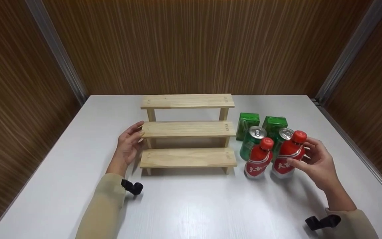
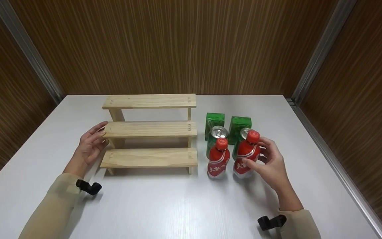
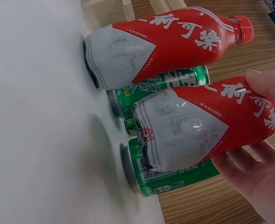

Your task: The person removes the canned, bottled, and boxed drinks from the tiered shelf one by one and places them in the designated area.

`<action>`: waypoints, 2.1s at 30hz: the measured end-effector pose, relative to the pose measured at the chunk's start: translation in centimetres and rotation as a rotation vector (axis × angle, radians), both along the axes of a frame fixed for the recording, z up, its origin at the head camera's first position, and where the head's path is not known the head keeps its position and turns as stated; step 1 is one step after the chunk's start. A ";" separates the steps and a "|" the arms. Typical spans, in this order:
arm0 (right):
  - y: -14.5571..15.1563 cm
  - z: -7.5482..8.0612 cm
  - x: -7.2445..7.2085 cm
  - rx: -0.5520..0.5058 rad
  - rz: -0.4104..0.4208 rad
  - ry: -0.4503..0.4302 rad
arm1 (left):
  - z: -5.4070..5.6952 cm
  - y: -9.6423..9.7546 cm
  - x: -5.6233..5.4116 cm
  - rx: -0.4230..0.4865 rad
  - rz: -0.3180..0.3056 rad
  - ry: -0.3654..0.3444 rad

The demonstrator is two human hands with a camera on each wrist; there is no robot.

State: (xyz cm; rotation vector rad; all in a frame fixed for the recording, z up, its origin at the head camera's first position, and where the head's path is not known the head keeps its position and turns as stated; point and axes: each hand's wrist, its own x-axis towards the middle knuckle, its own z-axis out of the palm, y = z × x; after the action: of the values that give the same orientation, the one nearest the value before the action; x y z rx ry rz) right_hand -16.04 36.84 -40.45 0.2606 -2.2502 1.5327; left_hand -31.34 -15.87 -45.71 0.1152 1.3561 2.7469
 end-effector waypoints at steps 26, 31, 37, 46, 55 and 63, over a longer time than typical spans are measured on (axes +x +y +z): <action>0.5 -1.6 0.3 -0.057 0.054 -0.094 | 0.1 -0.1 0.1 0.018 -0.028 0.030; 0.7 -1.6 0.4 -0.060 0.065 -0.093 | 0.3 0.0 0.3 0.037 -0.029 0.037; 0.8 -1.2 1.0 -0.096 0.097 -0.034 | 0.2 0.1 0.4 0.036 -0.030 0.029; 0.8 0.8 1.0 -0.135 0.175 0.085 | 0.4 0.1 0.5 0.030 -0.029 0.023; 0.6 2.9 0.2 -0.186 0.167 0.122 | 0.2 -0.8 1.0 0.040 -0.022 0.016; -0.1 4.9 -0.5 -0.271 0.200 0.246 | 0.6 -2.6 1.5 0.030 -0.026 0.001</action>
State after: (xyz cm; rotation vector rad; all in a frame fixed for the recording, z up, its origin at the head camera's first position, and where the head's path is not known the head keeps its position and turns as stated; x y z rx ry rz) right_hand -16.58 36.77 -35.54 0.5736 -1.8495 1.7772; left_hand -29.85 -18.44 -45.07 0.1354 1.3048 2.7471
